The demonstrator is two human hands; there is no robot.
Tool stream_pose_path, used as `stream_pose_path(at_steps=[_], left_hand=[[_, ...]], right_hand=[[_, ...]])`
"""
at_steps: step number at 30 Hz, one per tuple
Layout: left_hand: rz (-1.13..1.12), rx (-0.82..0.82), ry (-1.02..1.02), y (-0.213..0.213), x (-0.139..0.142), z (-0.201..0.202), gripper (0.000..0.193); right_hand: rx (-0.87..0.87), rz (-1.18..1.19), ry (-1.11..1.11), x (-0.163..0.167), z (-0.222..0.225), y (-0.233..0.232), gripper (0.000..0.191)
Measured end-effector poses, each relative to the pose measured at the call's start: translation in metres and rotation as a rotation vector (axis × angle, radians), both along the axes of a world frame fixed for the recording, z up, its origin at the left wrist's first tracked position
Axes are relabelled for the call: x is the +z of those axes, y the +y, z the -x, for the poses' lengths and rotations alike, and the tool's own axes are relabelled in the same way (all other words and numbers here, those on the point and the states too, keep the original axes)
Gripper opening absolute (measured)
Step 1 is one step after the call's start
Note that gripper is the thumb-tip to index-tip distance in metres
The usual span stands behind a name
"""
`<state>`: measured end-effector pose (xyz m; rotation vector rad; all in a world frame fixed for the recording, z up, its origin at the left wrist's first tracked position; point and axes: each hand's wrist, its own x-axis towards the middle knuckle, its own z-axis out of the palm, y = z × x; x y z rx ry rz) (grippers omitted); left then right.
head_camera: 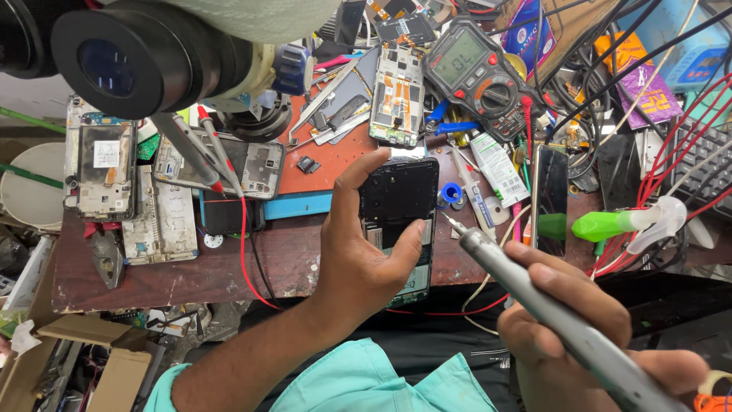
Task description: The person uses a hot air gun and a soldering iron to work on a disassembled smartphone, then reassembles the device and tests its screen and camera functions.
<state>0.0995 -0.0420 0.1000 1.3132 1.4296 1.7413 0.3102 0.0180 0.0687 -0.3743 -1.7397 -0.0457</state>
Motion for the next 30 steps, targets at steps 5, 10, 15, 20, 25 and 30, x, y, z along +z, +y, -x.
stream_pose_path(at_steps=[5,10,15,20,25,30], left_hand=[[0.008,-0.016,-0.059,-0.003,0.001,0.000,0.067],[-0.028,-0.014,-0.088,-0.004,-0.001,-0.003,0.059],[0.017,-0.049,-0.109,-0.007,-0.002,-0.002,0.054],[-0.093,0.000,0.014,-0.006,-0.004,-0.002,0.053],[-0.077,0.016,0.058,-0.006,-0.003,-0.001,0.051],[-0.017,0.011,0.062,-0.007,-0.003,-0.002,0.050]], right_hand=[[0.007,-0.023,-0.050,0.004,0.010,-0.002,0.057],[0.049,-0.038,-0.091,0.007,0.011,-0.004,0.055],[0.022,-0.003,-0.060,0.004,0.012,-0.005,0.060],[0.010,0.055,-0.142,0.004,0.008,-0.012,0.069],[0.046,0.162,-0.074,0.003,0.011,-0.021,0.071],[0.031,0.163,-0.110,0.008,0.011,-0.022,0.063]])
